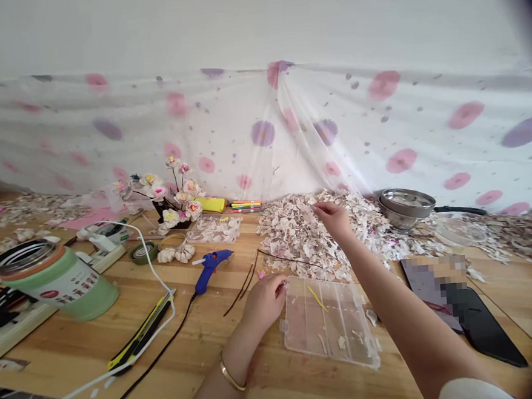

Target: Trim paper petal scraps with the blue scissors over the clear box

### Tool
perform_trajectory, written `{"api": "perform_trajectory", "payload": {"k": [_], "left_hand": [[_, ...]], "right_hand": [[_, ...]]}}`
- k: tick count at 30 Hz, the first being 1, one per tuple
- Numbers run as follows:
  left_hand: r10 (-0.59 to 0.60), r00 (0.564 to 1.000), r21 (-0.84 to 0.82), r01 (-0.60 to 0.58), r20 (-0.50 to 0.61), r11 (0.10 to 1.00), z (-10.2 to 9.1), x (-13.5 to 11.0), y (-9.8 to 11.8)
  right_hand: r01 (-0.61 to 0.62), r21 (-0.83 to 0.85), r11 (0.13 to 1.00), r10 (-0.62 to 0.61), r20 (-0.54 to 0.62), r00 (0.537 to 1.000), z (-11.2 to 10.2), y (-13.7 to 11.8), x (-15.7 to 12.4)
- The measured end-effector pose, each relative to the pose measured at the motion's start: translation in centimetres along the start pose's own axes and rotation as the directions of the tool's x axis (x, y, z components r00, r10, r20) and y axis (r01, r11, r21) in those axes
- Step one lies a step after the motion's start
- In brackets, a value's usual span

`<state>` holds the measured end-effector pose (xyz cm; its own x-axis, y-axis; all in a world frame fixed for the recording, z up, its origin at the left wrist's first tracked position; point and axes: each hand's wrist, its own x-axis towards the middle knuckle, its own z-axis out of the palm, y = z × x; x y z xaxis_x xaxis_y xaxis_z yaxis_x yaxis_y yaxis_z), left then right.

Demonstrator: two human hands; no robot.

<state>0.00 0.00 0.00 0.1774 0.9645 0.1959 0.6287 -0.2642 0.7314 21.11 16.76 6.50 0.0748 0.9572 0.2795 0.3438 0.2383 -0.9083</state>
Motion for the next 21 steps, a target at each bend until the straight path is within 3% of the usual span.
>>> {"api": "perform_trajectory", "payload": {"k": [3,6,12,16,21], "left_hand": [[-0.005,1.000,-0.030,0.005,-0.009,1.000,0.1,-0.1,0.0],[-0.029,0.999,-0.094,0.026,-0.037,0.995,0.3,-0.1,-0.2],[-0.226,0.959,-0.340,0.157,-0.174,0.927,0.9,0.5,-1.5],[-0.312,0.936,-0.604,0.156,-0.162,0.782,1.2,1.1,-2.1],[-0.285,0.958,-0.866,0.120,-0.027,0.485,0.5,1.2,-1.0]], "right_hand": [[0.046,0.060,0.997,-0.047,0.004,0.999,0.2,0.0,-1.3],[0.010,0.132,0.991,-0.014,0.033,0.999,0.6,-0.6,-1.9],[-0.083,0.299,0.951,0.043,0.136,0.990,2.0,-3.6,-3.3],[-0.162,0.402,0.901,0.063,0.248,0.967,3.6,-5.3,-5.3],[-0.287,0.487,0.825,0.102,0.371,0.923,5.4,-6.3,-6.9]]}}
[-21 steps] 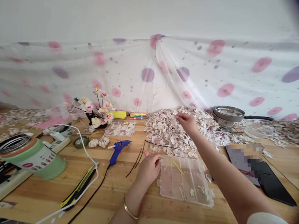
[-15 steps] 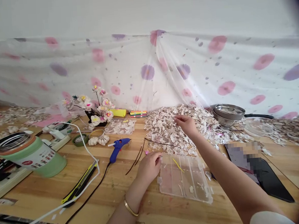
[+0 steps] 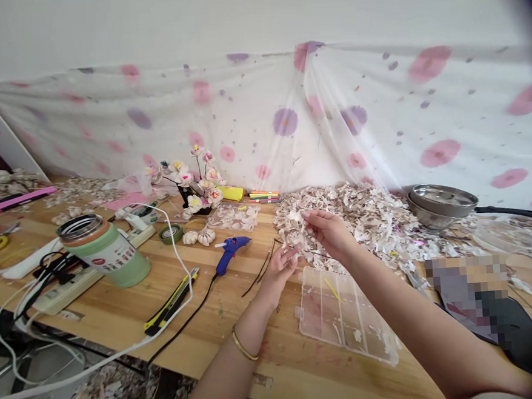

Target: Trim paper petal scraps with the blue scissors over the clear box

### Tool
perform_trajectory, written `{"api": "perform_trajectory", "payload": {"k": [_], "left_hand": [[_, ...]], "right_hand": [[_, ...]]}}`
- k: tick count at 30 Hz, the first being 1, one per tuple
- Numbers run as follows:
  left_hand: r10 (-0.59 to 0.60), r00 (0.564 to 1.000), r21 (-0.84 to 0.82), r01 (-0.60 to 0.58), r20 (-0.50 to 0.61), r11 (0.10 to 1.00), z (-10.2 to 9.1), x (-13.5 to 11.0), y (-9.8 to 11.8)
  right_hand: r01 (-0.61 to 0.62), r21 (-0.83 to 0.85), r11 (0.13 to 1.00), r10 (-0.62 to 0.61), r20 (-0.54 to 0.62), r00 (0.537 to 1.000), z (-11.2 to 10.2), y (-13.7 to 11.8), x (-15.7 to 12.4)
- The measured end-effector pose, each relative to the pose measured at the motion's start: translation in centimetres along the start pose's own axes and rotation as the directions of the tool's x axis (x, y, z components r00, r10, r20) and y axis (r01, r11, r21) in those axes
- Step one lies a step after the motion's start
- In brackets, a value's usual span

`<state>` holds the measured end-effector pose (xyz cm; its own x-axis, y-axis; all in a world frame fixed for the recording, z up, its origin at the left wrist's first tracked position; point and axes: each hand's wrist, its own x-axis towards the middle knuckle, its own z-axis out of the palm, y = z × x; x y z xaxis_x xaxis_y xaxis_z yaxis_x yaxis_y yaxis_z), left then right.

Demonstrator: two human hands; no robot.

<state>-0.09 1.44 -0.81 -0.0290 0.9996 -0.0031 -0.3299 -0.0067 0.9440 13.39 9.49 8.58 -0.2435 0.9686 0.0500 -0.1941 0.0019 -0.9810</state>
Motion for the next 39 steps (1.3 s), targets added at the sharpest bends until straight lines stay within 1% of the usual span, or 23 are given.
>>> {"api": "perform_trajectory", "payload": {"k": [3,6,11,15,21,25,27,30,32,33,35,37,39], "left_hand": [[-0.041,0.998,-0.152,0.047,0.044,0.987,0.3,-0.4,1.0],[-0.065,0.997,-0.242,0.074,0.047,0.967,0.4,-0.5,1.3],[-0.085,0.996,-0.308,0.077,-0.012,0.948,0.3,-0.1,0.8],[-0.088,0.994,-0.319,0.063,-0.063,0.946,0.2,0.2,0.3],[-0.118,0.990,-0.305,0.089,-0.076,0.948,0.1,0.3,-0.1],[-0.121,0.991,-0.307,0.096,-0.064,0.947,-0.1,0.3,0.1],[-0.124,0.991,-0.306,0.103,-0.048,0.947,-0.2,0.2,0.2],[-0.130,0.991,-0.312,0.116,-0.025,0.943,-0.3,0.2,0.2],[-0.134,0.991,-0.327,0.123,-0.012,0.937,-0.4,0.2,0.2],[-0.136,0.991,-0.336,0.126,-0.007,0.933,-0.4,0.2,0.2],[-0.139,0.990,-0.355,0.130,0.001,0.926,-0.5,0.2,0.1],[-0.141,0.990,-0.370,0.134,0.009,0.919,-0.5,0.2,0.1],[-0.144,0.989,-0.383,0.140,0.018,0.913,-0.5,0.2,0.2]], "right_hand": [[-0.061,0.066,0.996,0.060,0.015,0.998,0.7,0.3,-0.3],[-0.122,0.111,0.986,0.120,0.024,0.992,1.1,0.7,-0.7],[-0.202,0.134,0.970,0.196,0.058,0.979,1.8,1.5,-1.5],[-0.190,0.135,0.972,0.188,0.027,0.982,1.5,1.9,-1.1],[-0.112,0.111,0.987,0.122,-0.091,0.988,-0.7,1.5,1.3],[-0.031,0.044,0.999,0.039,-0.205,0.978,-2.8,1.0,3.5],[0.018,-0.004,1.000,-0.018,-0.288,0.958,-4.1,0.8,4.8],[0.077,-0.096,0.992,-0.111,-0.424,0.899,-6.2,0.8,6.6],[0.091,-0.173,0.981,-0.164,-0.476,0.864,-7.6,0.8,7.3],[0.091,-0.216,0.972,-0.187,-0.480,0.857,-8.3,0.9,7.4],[0.086,-0.311,0.947,-0.224,-0.443,0.868,-9.2,0.9,7.0],[0.094,-0.416,0.904,-0.257,-0.356,0.899,-9.5,0.9,5.8],[0.132,-0.520,0.844,-0.286,-0.227,0.931,-9.1,0.8,3.9]]}}
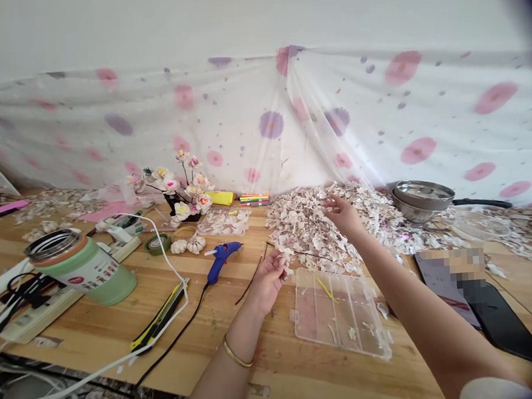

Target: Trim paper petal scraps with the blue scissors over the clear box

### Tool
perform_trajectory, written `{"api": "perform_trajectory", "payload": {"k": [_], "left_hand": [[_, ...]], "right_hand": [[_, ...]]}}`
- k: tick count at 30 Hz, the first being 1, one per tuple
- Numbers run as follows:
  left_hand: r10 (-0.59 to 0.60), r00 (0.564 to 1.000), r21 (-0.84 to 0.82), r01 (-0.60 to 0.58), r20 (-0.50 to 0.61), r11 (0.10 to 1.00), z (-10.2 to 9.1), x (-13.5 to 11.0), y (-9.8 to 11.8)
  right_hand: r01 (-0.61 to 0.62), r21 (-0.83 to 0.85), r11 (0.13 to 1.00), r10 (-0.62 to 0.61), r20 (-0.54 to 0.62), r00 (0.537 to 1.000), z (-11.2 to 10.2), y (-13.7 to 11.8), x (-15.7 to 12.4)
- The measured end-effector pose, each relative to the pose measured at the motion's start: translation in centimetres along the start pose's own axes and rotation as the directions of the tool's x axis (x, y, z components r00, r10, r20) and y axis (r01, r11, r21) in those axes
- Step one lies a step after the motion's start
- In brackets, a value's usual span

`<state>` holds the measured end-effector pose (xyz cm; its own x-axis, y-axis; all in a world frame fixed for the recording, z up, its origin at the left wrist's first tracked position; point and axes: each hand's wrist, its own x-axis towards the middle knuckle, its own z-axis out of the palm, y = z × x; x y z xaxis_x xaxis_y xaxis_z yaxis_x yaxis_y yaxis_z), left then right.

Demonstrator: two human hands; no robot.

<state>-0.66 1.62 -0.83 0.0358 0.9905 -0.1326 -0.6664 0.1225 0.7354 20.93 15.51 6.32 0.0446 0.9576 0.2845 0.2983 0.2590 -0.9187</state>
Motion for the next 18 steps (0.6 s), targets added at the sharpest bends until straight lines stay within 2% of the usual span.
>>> {"api": "perform_trajectory", "payload": {"k": [2,3,5,7,8,10,13,16,18], "left_hand": [[-0.009,1.000,-0.011,0.009,0.003,1.000,0.0,-0.1,0.1],[-0.015,1.000,-0.015,0.015,0.004,1.000,0.1,-0.1,0.1],[-0.029,1.000,-0.019,0.029,0.005,0.999,0.2,-0.2,0.2],[-0.044,0.999,-0.013,0.044,0.010,0.999,0.3,-0.3,0.2],[-0.050,0.999,-0.006,0.050,0.013,0.999,0.4,-0.4,0.2],[-0.057,0.998,0.014,0.057,0.021,0.998,0.5,-0.5,0.3],[-0.058,0.998,0.056,0.056,0.033,0.997,0.6,-0.7,0.6],[-0.033,0.999,0.114,0.029,0.041,0.993,0.6,-0.8,0.8],[0.011,1.000,0.166,-0.015,0.027,0.986,0.6,-0.8,0.7]], "right_hand": [[0.111,-0.064,0.992,-0.099,0.164,0.981,0.1,-0.9,-2.5],[0.172,-0.075,0.982,-0.147,0.268,0.952,0.3,-1.4,-3.9],[0.278,-0.066,0.958,-0.220,0.450,0.865,0.9,-2.1,-6.6],[0.351,-0.072,0.934,-0.258,0.545,0.798,1.6,-2.5,-8.8],[0.367,-0.082,0.926,-0.260,0.564,0.784,2.0,-2.5,-9.6],[0.369,-0.099,0.924,-0.251,0.569,0.783,2.7,-2.3,-10.6],[0.309,-0.104,0.945,-0.208,0.536,0.818,3.3,-1.9,-11.0],[0.186,-0.077,0.980,-0.123,0.501,0.857,3.5,-1.9,-11.0],[0.063,-0.034,0.997,-0.037,0.507,0.861,3.5,-2.0,-11.2]]}}
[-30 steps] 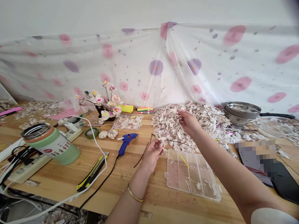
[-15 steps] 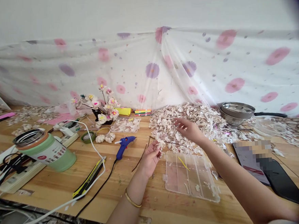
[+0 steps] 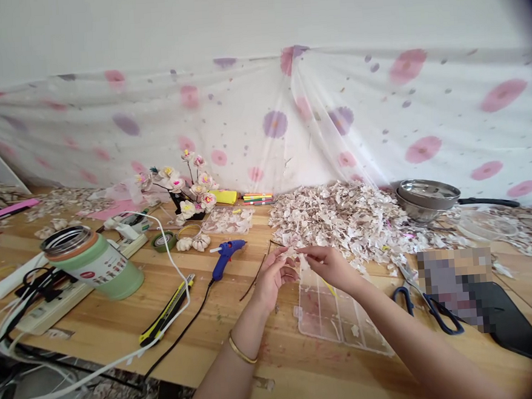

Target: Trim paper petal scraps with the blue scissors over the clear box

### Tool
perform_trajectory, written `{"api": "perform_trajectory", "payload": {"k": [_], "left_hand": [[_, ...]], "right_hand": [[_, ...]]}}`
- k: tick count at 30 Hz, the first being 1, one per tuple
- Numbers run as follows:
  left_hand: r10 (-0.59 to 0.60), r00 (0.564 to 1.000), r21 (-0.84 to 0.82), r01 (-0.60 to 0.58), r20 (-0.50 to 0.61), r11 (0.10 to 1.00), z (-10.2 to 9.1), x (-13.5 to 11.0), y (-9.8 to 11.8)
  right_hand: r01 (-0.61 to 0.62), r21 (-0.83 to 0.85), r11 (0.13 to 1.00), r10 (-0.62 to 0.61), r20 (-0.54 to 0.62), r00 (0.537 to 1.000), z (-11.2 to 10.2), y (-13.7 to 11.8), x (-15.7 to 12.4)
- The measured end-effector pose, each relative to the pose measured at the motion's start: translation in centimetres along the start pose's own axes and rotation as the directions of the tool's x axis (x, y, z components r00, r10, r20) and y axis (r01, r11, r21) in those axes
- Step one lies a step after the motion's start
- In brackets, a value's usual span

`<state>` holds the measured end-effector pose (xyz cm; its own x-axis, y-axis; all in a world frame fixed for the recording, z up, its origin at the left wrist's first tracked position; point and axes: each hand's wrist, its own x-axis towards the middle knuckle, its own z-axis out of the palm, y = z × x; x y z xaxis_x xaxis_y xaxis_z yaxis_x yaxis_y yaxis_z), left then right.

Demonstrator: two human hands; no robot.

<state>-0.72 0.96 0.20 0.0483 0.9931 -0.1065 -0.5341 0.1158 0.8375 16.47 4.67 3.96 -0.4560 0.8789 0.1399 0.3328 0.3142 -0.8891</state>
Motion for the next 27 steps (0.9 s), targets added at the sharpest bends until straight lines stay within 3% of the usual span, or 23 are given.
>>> {"api": "perform_trajectory", "payload": {"k": [4,8,16,18,23,27], "left_hand": [[0.090,0.995,0.120,-0.086,-0.029,0.989,0.2,-0.1,-0.5],[0.113,0.994,0.229,-0.109,-0.003,0.967,0.5,-0.2,-0.9],[0.173,0.984,0.349,-0.150,-0.036,0.925,0.5,0.0,-1.2],[0.185,0.981,0.376,-0.149,-0.060,0.914,0.4,0.2,-1.4],[0.193,0.977,0.438,-0.133,-0.094,0.889,0.1,0.4,-1.8],[0.179,0.978,0.464,-0.109,-0.109,0.879,-0.1,0.4,-1.7]], "right_hand": [[-0.169,0.219,0.961,0.154,0.084,0.985,0.6,-0.2,-0.9],[-0.272,0.356,0.894,0.233,0.150,0.961,1.0,-0.2,-1.8],[-0.325,0.341,0.882,0.255,0.235,0.938,1.0,0.8,-1.8],[-0.304,0.296,0.905,0.255,0.193,0.947,1.0,1.5,-1.7],[-0.161,0.163,0.974,0.172,-0.056,0.984,0.7,2.7,-1.6],[-0.060,0.052,0.997,0.065,-0.096,0.993,0.7,2.3,-1.8]]}}
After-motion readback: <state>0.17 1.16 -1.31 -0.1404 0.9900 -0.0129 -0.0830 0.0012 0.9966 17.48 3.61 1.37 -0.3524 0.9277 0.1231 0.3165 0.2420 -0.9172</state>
